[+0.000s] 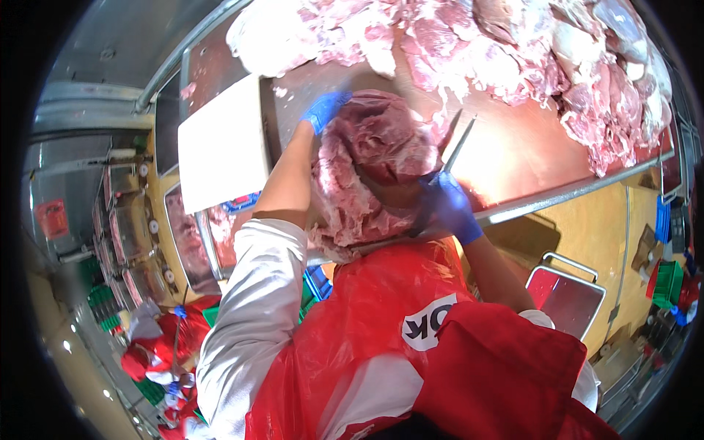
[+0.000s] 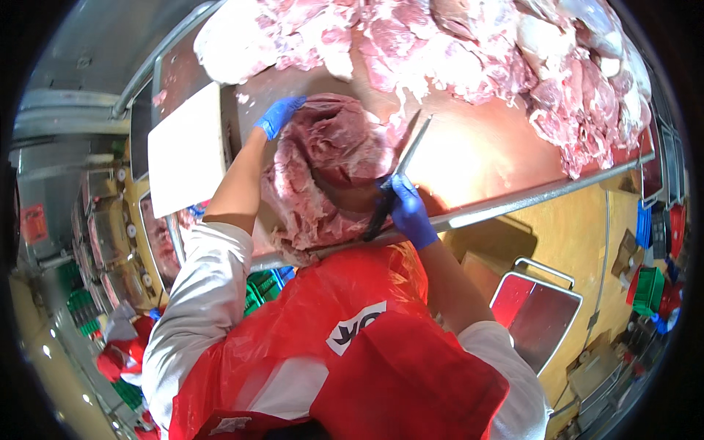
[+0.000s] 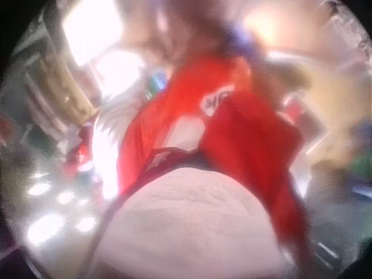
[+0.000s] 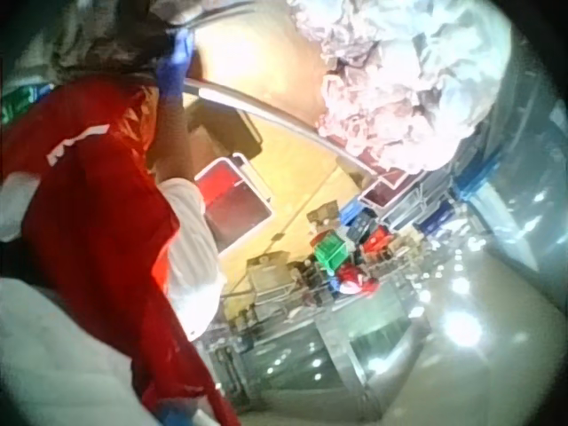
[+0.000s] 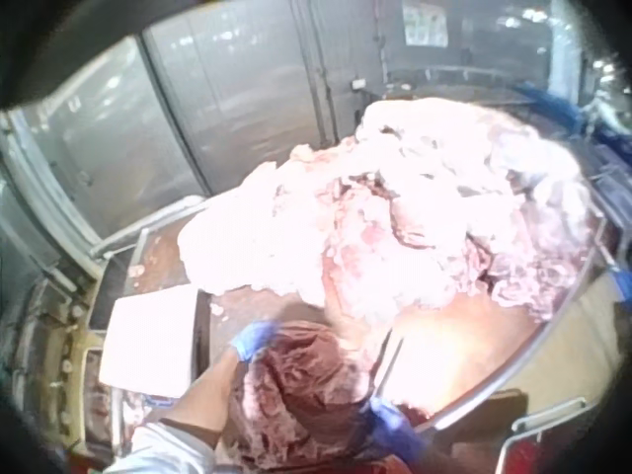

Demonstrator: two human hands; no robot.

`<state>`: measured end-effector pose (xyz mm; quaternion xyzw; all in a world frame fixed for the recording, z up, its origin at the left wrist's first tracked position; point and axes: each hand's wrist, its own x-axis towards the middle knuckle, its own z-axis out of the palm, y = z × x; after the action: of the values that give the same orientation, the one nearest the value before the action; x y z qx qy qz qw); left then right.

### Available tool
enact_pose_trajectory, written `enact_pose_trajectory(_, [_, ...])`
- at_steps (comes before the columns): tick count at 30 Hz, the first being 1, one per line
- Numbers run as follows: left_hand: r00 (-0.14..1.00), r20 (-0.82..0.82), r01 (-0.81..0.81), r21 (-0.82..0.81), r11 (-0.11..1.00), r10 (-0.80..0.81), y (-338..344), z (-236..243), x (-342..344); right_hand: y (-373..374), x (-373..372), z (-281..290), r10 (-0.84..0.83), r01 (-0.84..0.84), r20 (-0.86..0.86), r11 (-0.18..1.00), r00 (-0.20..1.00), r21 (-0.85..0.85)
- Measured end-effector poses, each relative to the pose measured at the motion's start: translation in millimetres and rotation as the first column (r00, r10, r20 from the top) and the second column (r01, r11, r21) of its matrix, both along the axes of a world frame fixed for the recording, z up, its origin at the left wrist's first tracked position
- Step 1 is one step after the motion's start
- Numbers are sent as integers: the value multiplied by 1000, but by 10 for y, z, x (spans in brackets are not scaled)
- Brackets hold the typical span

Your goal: The person cuts raw meat into smaller pieces using a knife on a cutting board. They repeatedly trim and separate portions, placing the cut pieces into a metal tray. The person also uses a digital scale to weigh portions during the process.

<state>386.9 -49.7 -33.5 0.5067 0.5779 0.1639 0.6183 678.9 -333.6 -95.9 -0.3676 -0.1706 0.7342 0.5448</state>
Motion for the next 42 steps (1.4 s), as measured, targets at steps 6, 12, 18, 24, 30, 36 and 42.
enact_pose_trajectory(6, [878,257,442,-106,891,-405,-74,408,565,424,-35,91,-155,159,-188,987,970,9])
enact_pose_trajectory(12, [891,340,352,-97,931,-302,-507,150,804,699,200,126,-356,325,-261,933,898,-153])
enact_pose_trajectory(18, [856,518,74,-142,987,11,-1024,5,851,928,460,238,-209,214,-170,977,963,10])
enact_pose_trajectory(24, [829,498,-188,-181,965,255,-1315,403,701,1003,309,617,-131,143,-172,988,976,65])
enact_pose_trajectory(30, [799,534,-372,79,925,276,-1536,1194,-258,1087,-659,1388,-67,78,-88,989,994,128])
enact_pose_trajectory(36, [817,511,-400,167,901,268,-1398,1705,-2118,1531,-2501,1904,79,-57,-131,985,988,165])
enact_pose_trajectory(42, [943,271,-251,193,949,194,-1048,2152,-3553,2033,-4018,1849,206,-193,-106,974,973,117])
